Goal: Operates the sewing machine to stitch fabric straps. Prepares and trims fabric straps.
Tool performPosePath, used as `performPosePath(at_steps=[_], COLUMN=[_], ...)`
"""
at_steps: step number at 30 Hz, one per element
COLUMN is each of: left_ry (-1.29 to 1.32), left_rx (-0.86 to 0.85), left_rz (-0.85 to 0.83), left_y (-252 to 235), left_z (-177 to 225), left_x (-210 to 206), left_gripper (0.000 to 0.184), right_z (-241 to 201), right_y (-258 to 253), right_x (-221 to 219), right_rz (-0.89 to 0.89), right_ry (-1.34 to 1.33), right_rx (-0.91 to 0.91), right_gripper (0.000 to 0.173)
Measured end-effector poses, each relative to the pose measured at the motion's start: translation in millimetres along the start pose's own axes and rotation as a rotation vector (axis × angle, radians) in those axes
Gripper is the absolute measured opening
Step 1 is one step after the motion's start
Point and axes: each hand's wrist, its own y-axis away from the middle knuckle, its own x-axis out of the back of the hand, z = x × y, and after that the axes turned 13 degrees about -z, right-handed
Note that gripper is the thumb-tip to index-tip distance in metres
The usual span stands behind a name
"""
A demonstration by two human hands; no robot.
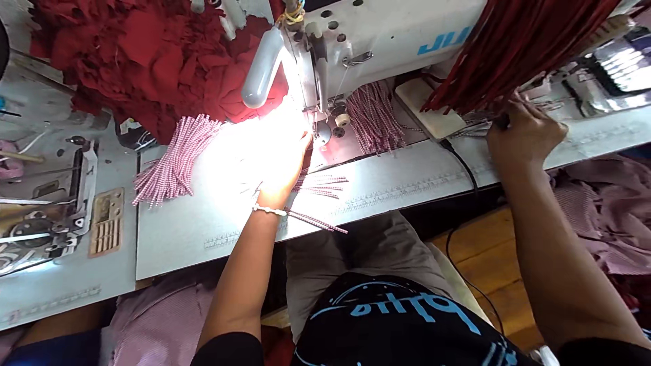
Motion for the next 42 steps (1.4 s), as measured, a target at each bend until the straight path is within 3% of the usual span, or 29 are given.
performPosePath(at_steps=[2,6,13,19,27,32,36,42], left_ry=[0.031,0.006,0.007,-0.056,-0.037,0.012,-0.042,-0.065], left_rx=[0.189,0.268,0.271,0.200,0.232,0.224,0.153,0.296], left_rz=[-0.303,-0.377,-0.352,-0.310,-0.251,-0.313,-0.227,-0.301], left_y=[-21.6,-27.8,-30.0,-38.1,-31.3,-26.3,-29.5,-32.3], left_z=[42.3,78.4,80.1,59.2,58.7,63.8,54.1,62.4], left_x=[47.9,75.0,74.0,57.5,59.7,63.9,50.1,54.4], left_gripper=[0.046,0.050,0.045,0.046,0.027,0.036,0.033,0.042], right_z=[-0.7,-0.5,1.5,4.8,2.1,3.8,-2.6,-1.3], right_y=[-1.4,-2.8,1.3,-0.2,-0.8,-1.8,3.4,2.0], right_x=[-0.6,-1.9,-2.5,-5.7,-3.7,-4.8,-0.1,-0.7], right_rz=[-0.016,0.000,0.176,0.222,0.216,0.223,0.212,0.220], right_ry=[0.006,-0.010,-0.017,-0.010,-0.017,-0.016,-0.024,-0.028], right_rx=[-0.025,-0.025,0.069,0.110,0.110,0.119,0.104,0.127], right_gripper=[0.036,0.036,0.039,0.045,0.046,0.045,0.046,0.045])
